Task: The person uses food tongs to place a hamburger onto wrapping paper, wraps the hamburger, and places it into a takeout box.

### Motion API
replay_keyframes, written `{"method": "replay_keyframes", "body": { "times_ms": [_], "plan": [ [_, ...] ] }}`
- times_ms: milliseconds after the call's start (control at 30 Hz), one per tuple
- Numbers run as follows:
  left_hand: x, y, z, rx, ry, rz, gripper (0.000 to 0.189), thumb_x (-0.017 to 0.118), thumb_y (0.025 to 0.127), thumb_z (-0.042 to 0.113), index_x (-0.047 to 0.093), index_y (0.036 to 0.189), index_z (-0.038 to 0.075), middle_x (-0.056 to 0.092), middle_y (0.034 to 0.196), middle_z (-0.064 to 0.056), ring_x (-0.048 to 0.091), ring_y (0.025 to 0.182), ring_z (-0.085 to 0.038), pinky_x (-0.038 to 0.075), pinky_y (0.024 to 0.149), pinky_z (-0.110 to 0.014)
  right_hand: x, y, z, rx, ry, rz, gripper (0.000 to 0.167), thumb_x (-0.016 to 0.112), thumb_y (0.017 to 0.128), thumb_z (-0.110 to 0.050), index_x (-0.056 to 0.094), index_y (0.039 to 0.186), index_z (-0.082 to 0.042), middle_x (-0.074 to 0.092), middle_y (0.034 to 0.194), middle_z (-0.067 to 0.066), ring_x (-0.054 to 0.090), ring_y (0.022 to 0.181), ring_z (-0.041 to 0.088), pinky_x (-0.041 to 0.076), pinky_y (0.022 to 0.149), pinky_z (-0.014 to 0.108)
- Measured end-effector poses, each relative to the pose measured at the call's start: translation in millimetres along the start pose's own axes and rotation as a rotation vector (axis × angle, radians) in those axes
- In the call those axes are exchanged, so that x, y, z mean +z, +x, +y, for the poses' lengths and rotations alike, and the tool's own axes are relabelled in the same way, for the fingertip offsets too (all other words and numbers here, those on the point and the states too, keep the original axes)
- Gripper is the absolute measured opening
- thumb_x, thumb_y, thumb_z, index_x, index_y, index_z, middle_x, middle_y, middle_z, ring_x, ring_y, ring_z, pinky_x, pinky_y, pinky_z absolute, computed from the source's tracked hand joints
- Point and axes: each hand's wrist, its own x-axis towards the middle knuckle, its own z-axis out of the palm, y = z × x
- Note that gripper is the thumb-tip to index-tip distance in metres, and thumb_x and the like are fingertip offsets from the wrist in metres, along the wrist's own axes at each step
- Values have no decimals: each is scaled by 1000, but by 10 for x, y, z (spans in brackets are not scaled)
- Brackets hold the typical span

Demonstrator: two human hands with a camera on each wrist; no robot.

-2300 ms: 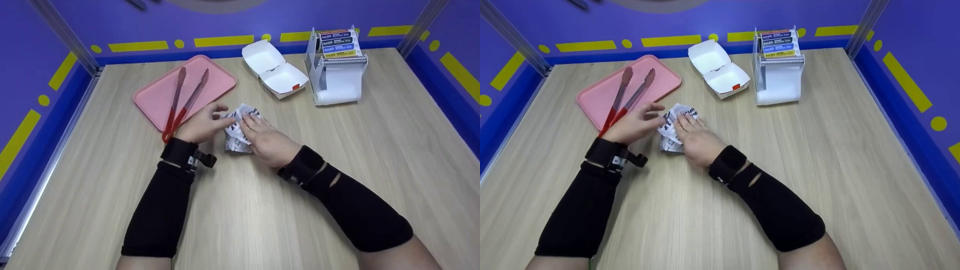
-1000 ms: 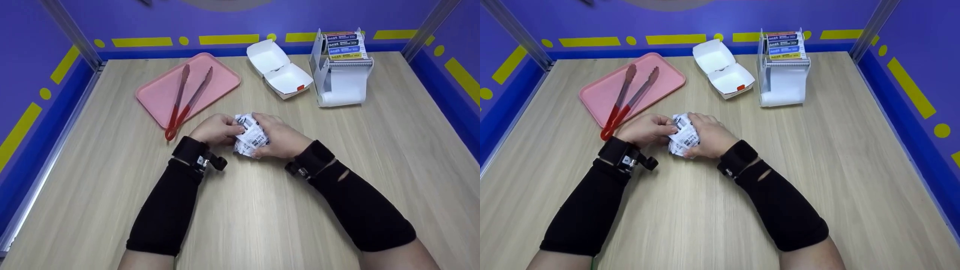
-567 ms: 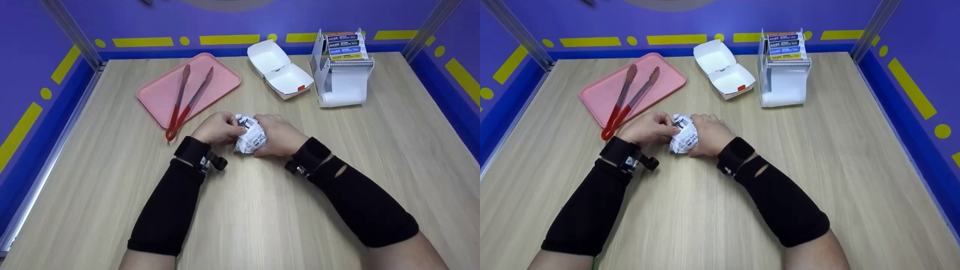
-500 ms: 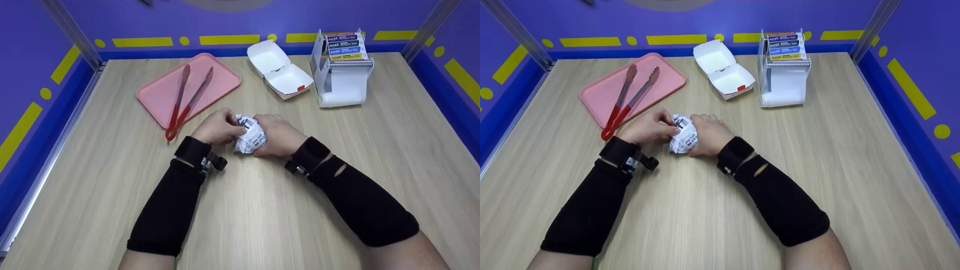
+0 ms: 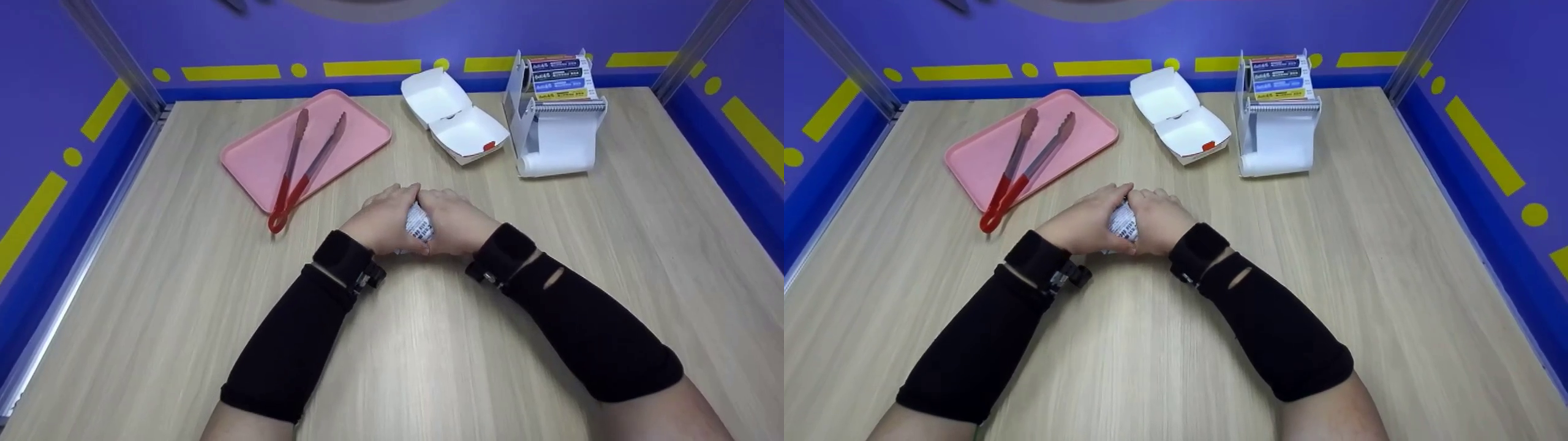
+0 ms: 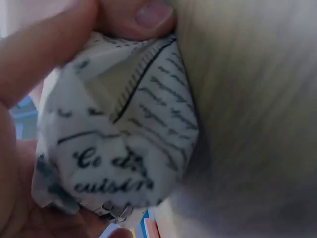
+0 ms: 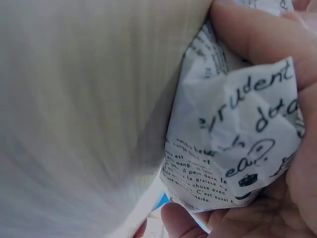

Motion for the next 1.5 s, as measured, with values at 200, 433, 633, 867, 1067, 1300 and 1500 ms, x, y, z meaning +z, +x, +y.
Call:
{"method": "replay_keyframes", "body": {
  "times_ms": [200, 433, 633, 867, 1067, 1300, 1500],
  "plan": [
    [24, 26, -5, 0, 37, -39, 130, 90, 79, 51, 8, 170, 7, 24, 175, -14, 24, 161, -32, 17, 133, -48, -38, -21, 1, 29, 27, -39, 113, 92, 74, -39, 32, 160, 2, 56, 149, 22, 52, 134, 43, 39, 119, 58],
    [53, 31, -46, 44, 38, -11, 119, 89, 80, 48, 21, 167, 5, 37, 168, -15, 34, 156, -33, 25, 131, -46, -66, -25, 27, 22, 7, -82, 109, 91, 73, -41, 35, 153, 7, 59, 135, 25, 54, 128, 43, 44, 114, 58],
    [83, 41, -66, 79, 49, 25, 101, 88, 79, 47, 39, 159, 8, 52, 152, -10, 48, 142, -30, 37, 124, -43, -83, -49, 94, 64, 60, -133, 104, 97, 65, -47, 44, 142, -1, 60, 124, 13, 57, 118, 34, 48, 107, 50],
    [83, 39, -68, 48, 49, 4, 103, 87, 82, 47, 34, 162, 8, 46, 159, -11, 44, 146, -30, 36, 125, -44, -137, -173, 247, 86, 102, -188, 127, 90, 70, -65, 27, 161, -2, 44, 159, 21, 41, 147, 41, 31, 126, 57],
    [73, 17, -74, 23, 30, 5, 104, 87, 82, 46, 33, 163, 10, 44, 162, -10, 43, 147, -30, 36, 125, -44, -292, -260, 428, 116, 186, -121, 118, 78, 86, -62, 16, 168, -3, 22, 173, 23, 21, 160, 44, 22, 129, 61],
    [68, 6, -72, 2, 29, 1, 106, 87, 82, 48, 32, 164, 10, 42, 163, -9, 39, 150, -31, 33, 127, -44, -549, -348, 726, 294, 475, 432, 56, 67, 103, -38, 58, 145, -3, 63, 143, 18, 61, 121, 27, 52, 103, 41],
    [74, 7, -64, 19, 49, -1, 103, 86, 84, 46, 32, 163, 10, 41, 164, -10, 37, 152, -30, 30, 129, -42, -691, -547, 1178, 614, 546, 820, 57, 62, 102, -33, 50, 150, -5, 48, 154, 16, 58, 111, 12, 49, 96, 21]
  ]
}}
